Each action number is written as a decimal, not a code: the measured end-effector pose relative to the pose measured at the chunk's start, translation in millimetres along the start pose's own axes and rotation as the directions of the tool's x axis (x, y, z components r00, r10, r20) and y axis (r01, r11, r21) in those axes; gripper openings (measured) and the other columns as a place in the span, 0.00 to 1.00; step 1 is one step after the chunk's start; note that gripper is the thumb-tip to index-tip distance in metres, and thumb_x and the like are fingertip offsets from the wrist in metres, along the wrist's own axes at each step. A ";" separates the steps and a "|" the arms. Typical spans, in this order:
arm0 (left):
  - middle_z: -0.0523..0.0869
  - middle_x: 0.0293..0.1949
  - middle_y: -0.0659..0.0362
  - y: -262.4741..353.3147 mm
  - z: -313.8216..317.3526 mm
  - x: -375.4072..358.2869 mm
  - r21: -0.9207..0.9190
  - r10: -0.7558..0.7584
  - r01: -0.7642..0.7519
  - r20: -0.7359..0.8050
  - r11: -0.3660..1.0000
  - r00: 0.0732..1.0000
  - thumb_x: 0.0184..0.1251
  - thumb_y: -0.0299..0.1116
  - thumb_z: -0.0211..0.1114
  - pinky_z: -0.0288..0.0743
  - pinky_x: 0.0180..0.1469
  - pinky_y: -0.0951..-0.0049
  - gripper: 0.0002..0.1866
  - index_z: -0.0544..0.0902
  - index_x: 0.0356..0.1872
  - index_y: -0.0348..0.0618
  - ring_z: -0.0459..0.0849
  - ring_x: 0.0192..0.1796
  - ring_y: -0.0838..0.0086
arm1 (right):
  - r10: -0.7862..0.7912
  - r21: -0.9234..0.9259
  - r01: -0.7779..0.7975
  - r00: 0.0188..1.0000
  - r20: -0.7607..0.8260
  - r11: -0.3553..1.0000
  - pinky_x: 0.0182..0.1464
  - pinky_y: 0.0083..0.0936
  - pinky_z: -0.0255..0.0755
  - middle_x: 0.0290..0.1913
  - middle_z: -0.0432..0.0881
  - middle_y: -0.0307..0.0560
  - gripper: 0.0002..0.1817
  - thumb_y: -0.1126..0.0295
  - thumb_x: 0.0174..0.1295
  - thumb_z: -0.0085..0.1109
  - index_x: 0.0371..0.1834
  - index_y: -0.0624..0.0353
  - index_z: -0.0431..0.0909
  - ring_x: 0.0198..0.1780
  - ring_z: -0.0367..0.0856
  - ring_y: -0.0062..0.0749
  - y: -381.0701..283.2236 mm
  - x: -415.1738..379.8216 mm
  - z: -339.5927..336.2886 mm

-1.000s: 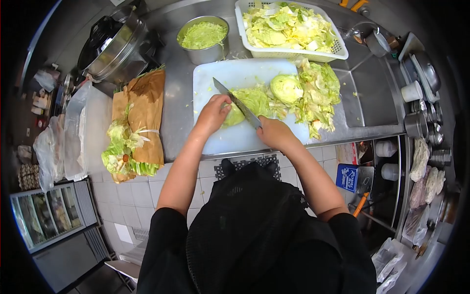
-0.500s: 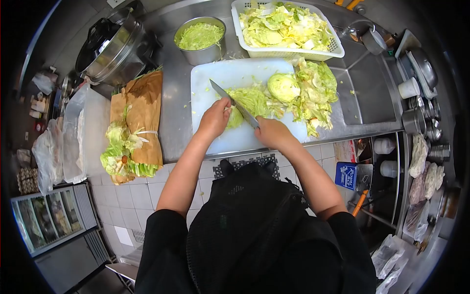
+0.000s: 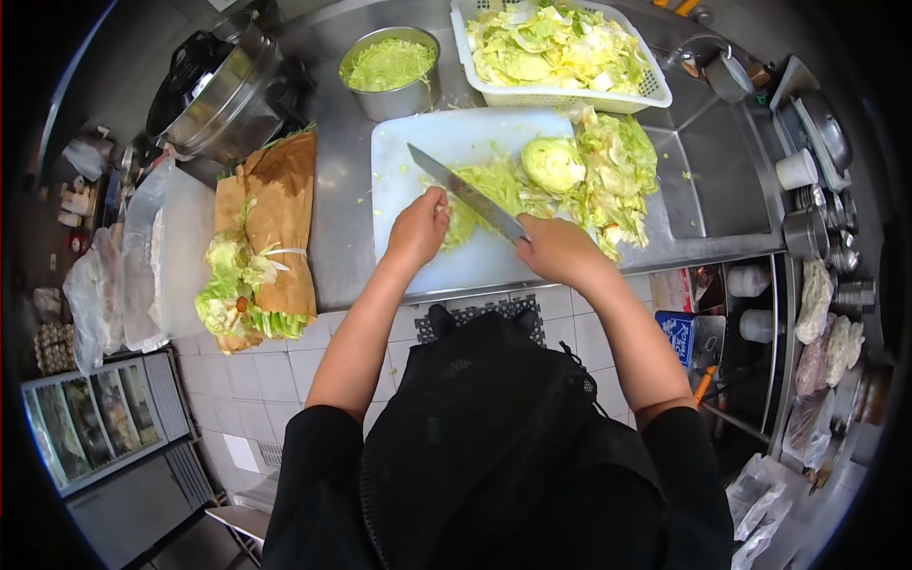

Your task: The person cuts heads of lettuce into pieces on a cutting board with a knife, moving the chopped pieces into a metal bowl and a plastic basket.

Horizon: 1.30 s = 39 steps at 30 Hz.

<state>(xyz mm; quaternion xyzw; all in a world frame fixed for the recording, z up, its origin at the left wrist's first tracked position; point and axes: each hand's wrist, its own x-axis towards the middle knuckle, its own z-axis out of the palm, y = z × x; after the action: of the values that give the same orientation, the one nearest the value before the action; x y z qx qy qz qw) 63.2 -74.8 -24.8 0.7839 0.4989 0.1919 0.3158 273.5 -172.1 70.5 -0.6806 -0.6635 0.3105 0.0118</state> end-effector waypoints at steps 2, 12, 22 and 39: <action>0.83 0.32 0.50 -2.9 1.0 -0.6 -0.006 -0.032 0.032 -0.013 0.999 0.999 0.70 0.33 0.62 0.75 0.39 0.60 0.09 0.73 0.44 0.43 0.84 0.34 0.56 | 0.005 0.017 -0.005 1.000 0.014 1.000 0.50 0.49 0.74 0.40 0.85 0.64 0.16 0.64 0.62 0.51 0.47 0.63 0.76 0.45 0.83 0.58 -4.8 5.1 7.2; 0.84 0.32 0.52 -8.7 8.3 -4.0 -0.038 -0.040 0.039 -0.037 0.999 0.999 0.69 0.33 0.62 0.77 0.39 0.65 0.09 0.75 0.45 0.43 0.85 0.33 0.63 | -0.038 0.039 0.039 0.999 -0.019 0.998 0.50 0.49 0.75 0.40 0.85 0.62 0.17 0.64 0.62 0.51 0.48 0.63 0.76 0.45 0.84 0.57 4.1 9.5 35.4; 0.84 0.31 0.52 -10.1 5.5 -9.2 -0.153 -0.017 0.013 -0.020 0.988 1.000 0.67 0.32 0.61 0.77 0.39 0.61 0.09 0.76 0.46 0.44 0.85 0.34 0.58 | -0.013 -0.027 0.013 1.000 -0.004 1.000 0.49 0.49 0.75 0.39 0.85 0.63 0.16 0.64 0.62 0.51 0.46 0.64 0.76 0.44 0.84 0.57 -7.6 -4.0 4.6; 0.83 0.30 0.54 -28.0 31.2 -13.5 -0.202 0.068 -0.108 -0.198 0.973 0.978 0.62 0.31 0.65 0.76 0.34 0.67 0.09 0.79 0.42 0.43 0.83 0.29 0.64 | -0.016 -0.071 0.017 1.000 0.015 0.997 0.46 0.50 0.75 0.37 0.85 0.62 0.16 0.65 0.63 0.52 0.49 0.63 0.76 0.41 0.84 0.58 -6.4 -29.4 0.6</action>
<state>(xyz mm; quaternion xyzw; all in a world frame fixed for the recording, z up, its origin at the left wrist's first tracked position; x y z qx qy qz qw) 58.2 -88.0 -66.4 0.7455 0.4681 0.3314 0.3396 269.6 -198.4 84.8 -0.6729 -0.6797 0.2915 -0.0149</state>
